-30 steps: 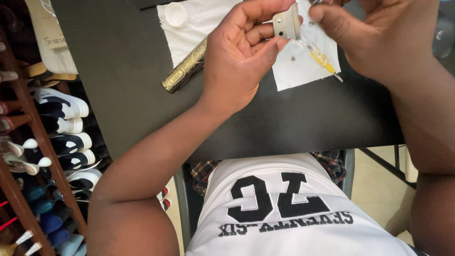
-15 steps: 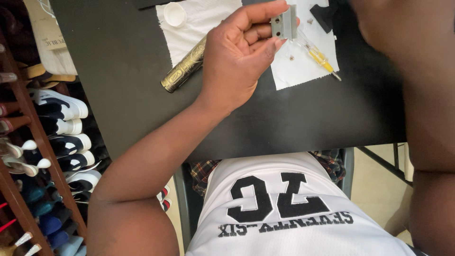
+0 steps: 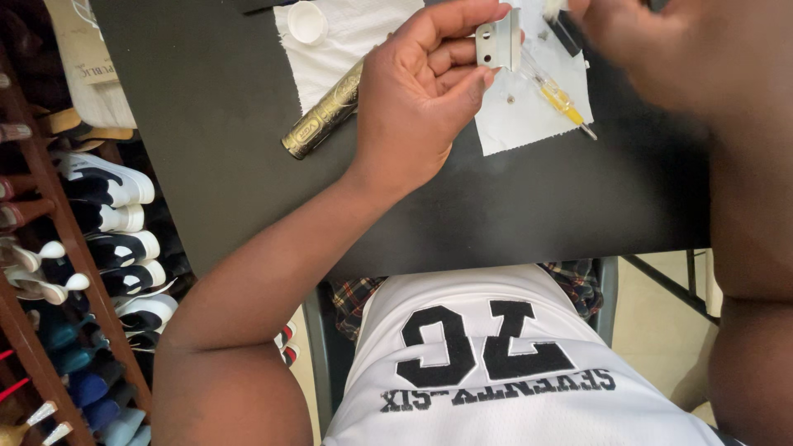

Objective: The person applies liquid from a bottle onto a clipper blade, wipes the blade with a tissue, disassembles the blade from the clipper, and reattaches the blade assembly to the clipper body, pressing the parts together by hand.

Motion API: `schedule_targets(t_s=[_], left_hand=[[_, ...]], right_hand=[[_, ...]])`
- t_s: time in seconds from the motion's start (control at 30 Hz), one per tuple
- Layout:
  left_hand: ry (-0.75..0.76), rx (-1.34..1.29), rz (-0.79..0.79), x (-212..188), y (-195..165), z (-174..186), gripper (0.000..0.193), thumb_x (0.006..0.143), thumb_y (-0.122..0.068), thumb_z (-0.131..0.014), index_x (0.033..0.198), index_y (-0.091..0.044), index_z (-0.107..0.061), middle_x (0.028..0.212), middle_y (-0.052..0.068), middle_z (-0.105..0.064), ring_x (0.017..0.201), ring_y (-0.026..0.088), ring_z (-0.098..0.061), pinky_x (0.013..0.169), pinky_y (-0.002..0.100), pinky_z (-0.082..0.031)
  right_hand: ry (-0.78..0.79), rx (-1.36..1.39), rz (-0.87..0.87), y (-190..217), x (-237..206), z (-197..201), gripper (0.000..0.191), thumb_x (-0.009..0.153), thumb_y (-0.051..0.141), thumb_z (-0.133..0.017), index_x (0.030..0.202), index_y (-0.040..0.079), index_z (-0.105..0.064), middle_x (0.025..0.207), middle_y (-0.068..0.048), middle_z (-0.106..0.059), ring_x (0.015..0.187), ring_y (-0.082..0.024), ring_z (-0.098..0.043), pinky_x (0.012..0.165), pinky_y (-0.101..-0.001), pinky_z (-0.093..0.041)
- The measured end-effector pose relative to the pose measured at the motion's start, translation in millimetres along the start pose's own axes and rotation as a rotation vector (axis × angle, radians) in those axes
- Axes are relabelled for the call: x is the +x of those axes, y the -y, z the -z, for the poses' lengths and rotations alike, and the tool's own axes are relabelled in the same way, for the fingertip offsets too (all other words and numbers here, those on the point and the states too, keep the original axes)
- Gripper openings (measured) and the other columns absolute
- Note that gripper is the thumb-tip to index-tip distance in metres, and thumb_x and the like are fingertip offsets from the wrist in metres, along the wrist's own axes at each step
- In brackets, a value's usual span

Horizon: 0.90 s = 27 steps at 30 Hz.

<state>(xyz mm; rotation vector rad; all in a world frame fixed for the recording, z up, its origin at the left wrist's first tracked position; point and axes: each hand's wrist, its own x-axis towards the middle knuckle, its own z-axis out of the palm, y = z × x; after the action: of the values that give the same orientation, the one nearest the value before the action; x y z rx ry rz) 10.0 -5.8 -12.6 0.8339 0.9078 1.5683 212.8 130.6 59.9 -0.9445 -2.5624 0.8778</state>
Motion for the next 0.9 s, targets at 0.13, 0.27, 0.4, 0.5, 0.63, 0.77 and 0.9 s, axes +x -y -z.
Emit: schedule_targets(t_s=[0.13,0.27,0.4,0.5,0.63,0.77,0.9], left_hand=[[-0.025,-0.001,0.032,1,0,-2,0.034,0.105,0.022,-0.058,0.137,0.01,-0.055,0.136,0.016,-0.063,0.119,0.018,-0.067,0.105,0.03,-0.059],[-0.044,0.027,0.055,0,1,-3,0.038,0.103,0.021,-0.059,0.139,0.009,-0.053,0.136,0.015,-0.062,0.12,0.017,-0.066,0.104,0.028,-0.059],[-0.047,0.024,0.071,-1,2,-2,0.038,0.104,0.02,-0.059,0.14,0.009,-0.054,0.135,0.014,-0.064,0.122,0.017,-0.067,0.105,0.028,-0.059],[-0.044,0.022,0.086,-1,2,1,0.038,0.103,0.02,-0.059,0.139,0.009,-0.056,0.134,0.014,-0.065,0.121,0.016,-0.067,0.104,0.028,-0.058],[-0.033,-0.01,0.092,0,4,2,0.037,0.103,0.02,-0.059,0.138,0.009,-0.056,0.134,0.013,-0.065,0.12,0.016,-0.067,0.107,0.029,-0.058],[-0.023,0.0,0.107,-3,9,-3,0.037,0.103,0.019,-0.06,0.138,0.009,-0.057,0.132,0.012,-0.065,0.118,0.015,-0.067,0.108,0.031,-0.06],[-0.027,-0.025,0.109,-1,8,-2,0.04,0.102,0.02,-0.059,0.14,0.008,-0.056,0.131,0.011,-0.064,0.117,0.015,-0.067,0.11,0.033,-0.06]], right_hand=[[0.048,0.086,0.062,18,4,-4,0.014,0.103,0.006,-0.078,0.109,-0.002,-0.068,0.09,-0.01,-0.066,0.072,-0.018,-0.062,0.062,-0.0304,-0.049],[0.093,0.103,0.219,27,10,-11,0.026,0.093,0.004,-0.082,0.113,-0.003,-0.067,0.098,-0.013,-0.066,0.078,-0.02,-0.064,0.068,-0.0319,-0.053],[0.108,0.025,0.311,27,14,-17,0.026,0.093,0.008,-0.083,0.113,-0.001,-0.069,0.098,-0.014,-0.067,0.081,-0.024,-0.066,0.068,-0.0342,-0.053],[0.066,-0.064,0.337,25,13,-18,0.026,0.094,0.011,-0.086,0.113,0.0,-0.072,0.09,-0.013,-0.064,0.077,-0.027,-0.065,0.066,-0.0364,-0.051],[0.003,-0.11,0.378,26,10,-19,0.022,0.097,0.01,-0.085,0.112,0.0,-0.072,0.087,-0.011,-0.065,0.072,-0.024,-0.063,0.066,-0.0346,-0.049],[-0.033,-0.139,0.33,25,8,-19,0.022,0.097,0.008,-0.088,0.11,-0.002,-0.074,0.084,-0.012,-0.065,0.061,-0.023,-0.059,0.057,-0.0338,-0.044],[-0.103,-0.172,0.383,16,7,-26,0.02,0.097,0.006,-0.088,0.108,-0.002,-0.073,0.077,-0.01,-0.062,0.066,-0.02,-0.061,0.062,-0.0307,-0.045]])
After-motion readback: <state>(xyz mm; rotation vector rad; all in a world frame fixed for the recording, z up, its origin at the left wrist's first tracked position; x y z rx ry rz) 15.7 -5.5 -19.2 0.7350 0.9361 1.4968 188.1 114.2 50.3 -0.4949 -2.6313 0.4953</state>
